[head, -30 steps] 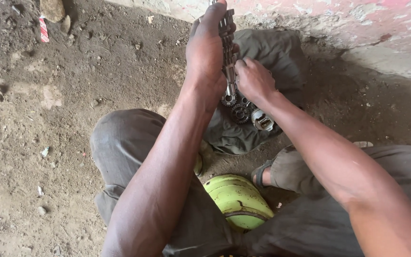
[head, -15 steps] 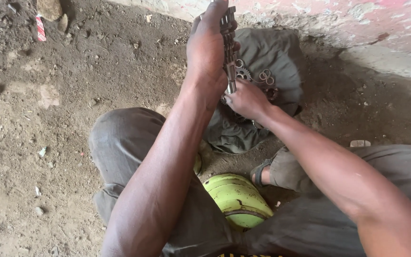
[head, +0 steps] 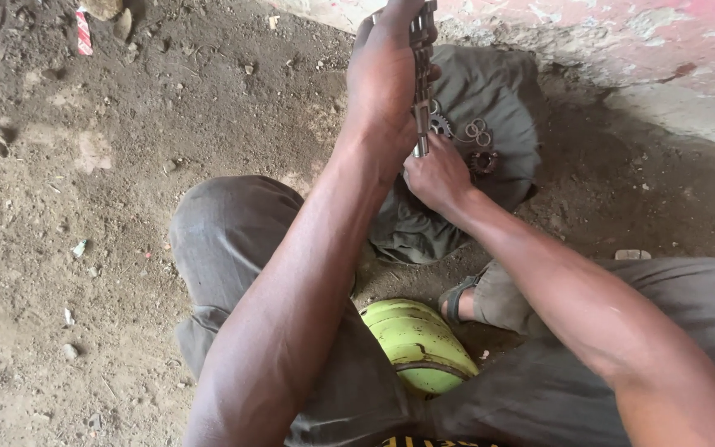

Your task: The person sits on the ground and assembles a gear shaft by sliding multiple gears and washers onto a metal shaft. They repeatedly pick up individual gears, align them, and slide them into place, occasionally rotating the shaft to check fit.

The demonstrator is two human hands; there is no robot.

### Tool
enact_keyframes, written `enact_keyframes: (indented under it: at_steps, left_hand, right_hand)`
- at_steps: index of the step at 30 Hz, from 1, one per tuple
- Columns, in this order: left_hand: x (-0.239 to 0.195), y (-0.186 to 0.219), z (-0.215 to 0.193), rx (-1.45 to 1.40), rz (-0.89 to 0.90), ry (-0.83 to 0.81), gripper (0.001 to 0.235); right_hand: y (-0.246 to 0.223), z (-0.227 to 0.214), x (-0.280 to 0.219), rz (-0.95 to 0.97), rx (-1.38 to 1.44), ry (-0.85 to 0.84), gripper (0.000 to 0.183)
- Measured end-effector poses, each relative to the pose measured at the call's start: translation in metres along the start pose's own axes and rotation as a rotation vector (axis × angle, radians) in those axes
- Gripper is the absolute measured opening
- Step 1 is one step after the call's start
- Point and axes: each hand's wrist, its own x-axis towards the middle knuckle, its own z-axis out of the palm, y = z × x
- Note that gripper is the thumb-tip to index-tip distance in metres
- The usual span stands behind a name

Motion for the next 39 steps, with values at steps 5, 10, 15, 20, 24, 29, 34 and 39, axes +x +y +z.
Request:
enact_keyframes:
  at_steps: [5, 10, 15, 20, 24, 29, 34, 39]
  left_hand:
    - [-0.005, 0.003, 0.001, 0.018, -0.028, 0.022, 0.043]
    - [-0.009, 0.005, 0.003, 0.042, -0.003, -0.005, 0.037]
    - [-0.009, 0.003, 0.002, 0.041, -0.029, 0.004, 0.038]
    - [-0.005, 0.001, 0.002, 0.017, -0.028, -0.006, 0.031]
    - [-0.010, 0.003, -0.002, 0.116, -0.038, -0.008, 0.030]
    - [-0.004, 0.000, -0.001, 0.105, -0.050, 0.017, 0.033]
    - [-0.007, -0.001, 0.002, 0.122, -0.048, 0.002, 0.035]
    - [-0.011, 0.002, 0.005, 0.140, -0.069, 0.001, 0.037]
  right_hand:
    - [0.007, -0.036, 0.010, 0.284, 0.432, -0.111, 0.014]
    - [0.002, -0.040, 0.005, 0.259, 0.433, -0.141, 0.024]
    - [-0.036, -0.077, 0.017, 0.612, 0.607, -0.137, 0.007]
    - [-0.041, -0.082, 0.027, 0.699, 0.556, -0.133, 0.028]
    - [-0.029, -0.058, 0.036, 0.658, 0.396, -0.103, 0.051]
    - [-0.036, -0.024, 0.017, 0.432, 0.211, -0.124, 0.013]
    - [-0.040, -0.005, -0.007, 0.199, -0.020, -0.011, 0.018]
    - [-0.052, -0.019, -0.007, 0.277, 0.260, -0.069, 0.033]
